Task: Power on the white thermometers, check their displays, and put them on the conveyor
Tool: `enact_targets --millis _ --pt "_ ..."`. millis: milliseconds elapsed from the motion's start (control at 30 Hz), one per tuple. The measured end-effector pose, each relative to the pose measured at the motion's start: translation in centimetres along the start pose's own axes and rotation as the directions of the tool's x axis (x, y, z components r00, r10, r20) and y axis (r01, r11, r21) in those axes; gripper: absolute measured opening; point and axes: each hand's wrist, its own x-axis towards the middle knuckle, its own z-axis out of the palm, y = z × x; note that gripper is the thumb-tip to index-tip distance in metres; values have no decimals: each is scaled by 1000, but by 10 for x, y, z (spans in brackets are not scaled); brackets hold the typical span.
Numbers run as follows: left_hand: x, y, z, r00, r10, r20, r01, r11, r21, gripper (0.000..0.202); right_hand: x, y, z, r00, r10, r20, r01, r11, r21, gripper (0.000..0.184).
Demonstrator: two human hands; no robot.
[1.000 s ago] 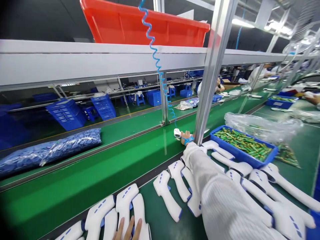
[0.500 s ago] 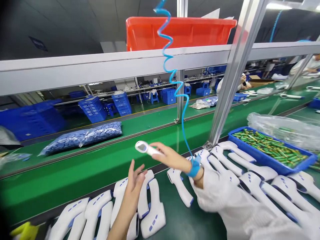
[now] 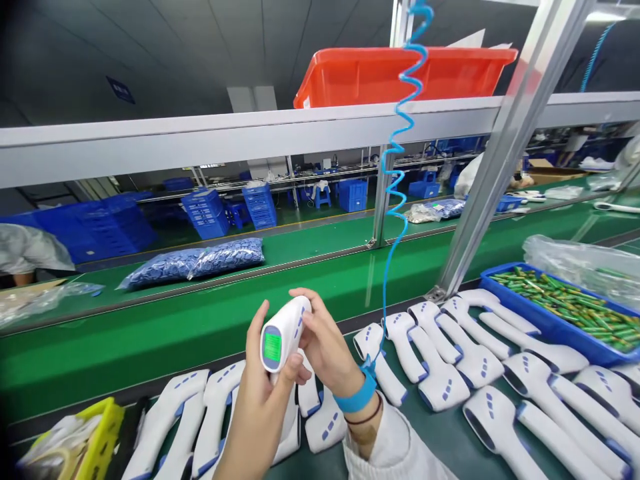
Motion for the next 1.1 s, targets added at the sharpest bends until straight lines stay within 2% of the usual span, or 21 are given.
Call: enact_targets --millis 100,233,400,600,733,900,1100 --pt "-1 1 -3 999 30 14 -30 999 41 78 2 7 3 1000 21 -13 -19 991 129 27" --pt "-1 -3 -3 991 111 78 -118 990 81 70 1 8 3 999 45 -30 -39 983 179 27" --pt "0 -3 0 989 109 96 -120 986 118 67 2 8 3 998 55 -41 -44 968 245 14" --pt "1 -5 -1 991 104 80 -115 982 151 68 5 10 0 990 111 -82 -89 968 233 22" --pt "1 -6 0 993 98 69 -108 982 157 68 5 10 -1 994 99 -42 -87 970 228 21" --pt "2 -8 1 993 114 9 -114 981 159 70 4 11 -3 996 71 48 -80 974 211 33" --pt "1 -7 0 994 109 10 -110 982 151 70 3 14 -6 997 62 47 -71 973 218 35"
